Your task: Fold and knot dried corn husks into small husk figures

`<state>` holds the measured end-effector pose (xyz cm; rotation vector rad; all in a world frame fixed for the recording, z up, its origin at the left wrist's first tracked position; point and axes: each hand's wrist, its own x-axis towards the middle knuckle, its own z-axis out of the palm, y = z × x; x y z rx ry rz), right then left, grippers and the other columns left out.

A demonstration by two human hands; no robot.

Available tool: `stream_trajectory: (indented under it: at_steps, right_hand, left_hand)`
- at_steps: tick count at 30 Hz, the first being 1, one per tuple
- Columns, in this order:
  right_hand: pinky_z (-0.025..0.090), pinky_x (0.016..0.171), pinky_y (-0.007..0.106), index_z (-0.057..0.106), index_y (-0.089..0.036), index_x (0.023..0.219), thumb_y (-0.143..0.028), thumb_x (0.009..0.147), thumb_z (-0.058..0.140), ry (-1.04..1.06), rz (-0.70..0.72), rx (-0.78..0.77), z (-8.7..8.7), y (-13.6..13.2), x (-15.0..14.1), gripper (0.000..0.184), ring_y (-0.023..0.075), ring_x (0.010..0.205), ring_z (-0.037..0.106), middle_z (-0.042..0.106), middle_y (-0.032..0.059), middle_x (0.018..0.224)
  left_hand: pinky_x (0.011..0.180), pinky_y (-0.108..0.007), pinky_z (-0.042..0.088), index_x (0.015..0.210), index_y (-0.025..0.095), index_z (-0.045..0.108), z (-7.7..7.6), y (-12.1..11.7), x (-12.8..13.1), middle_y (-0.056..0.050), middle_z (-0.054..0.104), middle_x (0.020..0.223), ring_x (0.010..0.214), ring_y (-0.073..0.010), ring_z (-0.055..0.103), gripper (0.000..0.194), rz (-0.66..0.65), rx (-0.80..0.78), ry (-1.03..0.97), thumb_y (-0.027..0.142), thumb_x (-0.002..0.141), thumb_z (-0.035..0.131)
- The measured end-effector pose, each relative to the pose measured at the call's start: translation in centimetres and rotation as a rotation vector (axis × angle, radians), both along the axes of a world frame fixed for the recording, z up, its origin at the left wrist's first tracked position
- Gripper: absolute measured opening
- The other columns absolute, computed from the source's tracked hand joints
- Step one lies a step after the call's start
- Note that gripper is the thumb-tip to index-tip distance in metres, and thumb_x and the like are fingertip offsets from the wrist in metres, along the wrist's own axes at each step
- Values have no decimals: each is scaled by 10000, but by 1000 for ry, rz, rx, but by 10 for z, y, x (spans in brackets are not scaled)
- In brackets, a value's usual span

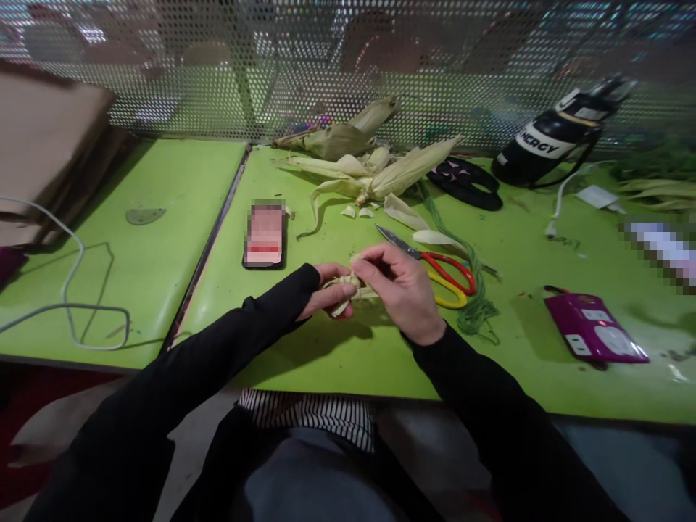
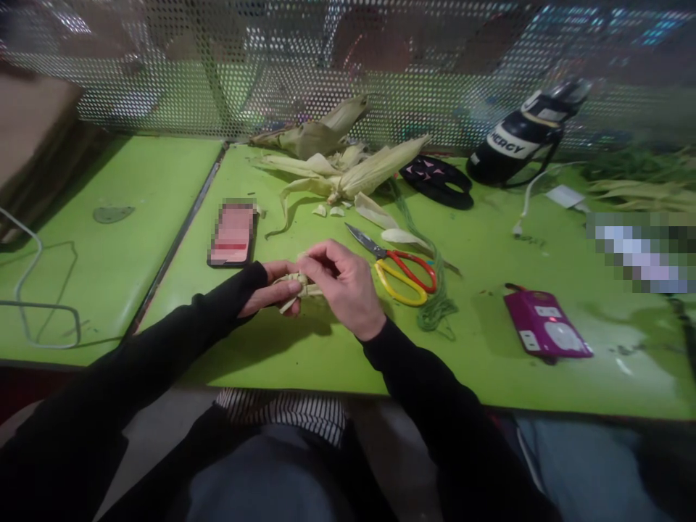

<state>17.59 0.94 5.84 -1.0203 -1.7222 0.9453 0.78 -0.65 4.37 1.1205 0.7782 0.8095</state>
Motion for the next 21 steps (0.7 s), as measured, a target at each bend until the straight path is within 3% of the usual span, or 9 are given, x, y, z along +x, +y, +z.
stream_trajectory:
  at_steps: [3,7,13,18,21]
  right_hand:
    - [420,554,244,604,-203,790,-289,878,642,65,-14,-29,1,0,-1,128,94,589,510,577,-38,678]
    - [431,562,246,599,-205,779,-298,881,639,63,-28,-45,-2,2,-2,144,98,601,513,571,-32,689]
    - [433,561,248,587,-209,792,-364,891,629,41,-18,-72,-6,5,-2,189,103,608,509,560,-27,711]
    - [438,582,258,583,-215,917,-502,891,597,54,-4,-86,-1,12,6,288,113,643,513,565,-8,795]
    - [415,550,258,577,-208,924,-522,878,605,-83,52,-114,2,14,10,319,117,616,512,567,-9,766]
  left_hand:
    - [572,-238,465,909,125,587,-1,0,0,6,615,598,546,-102,575,398,-32,85,41,497,807,685]
    - [636,-239,484,916,122,605,1,-5,0,1,619,652,617,-104,594,248,-69,148,168,364,873,640]
    - [638,-244,501,952,141,558,-12,-9,9,3,651,654,603,-107,630,278,28,19,21,375,853,670]
    - [678,-263,510,968,166,525,-16,-1,9,-39,725,772,694,-137,685,333,87,-63,-96,336,790,750]
    - [717,-280,518,1024,166,544,-14,3,7,-56,732,808,763,-158,704,342,94,-135,-137,316,795,748]
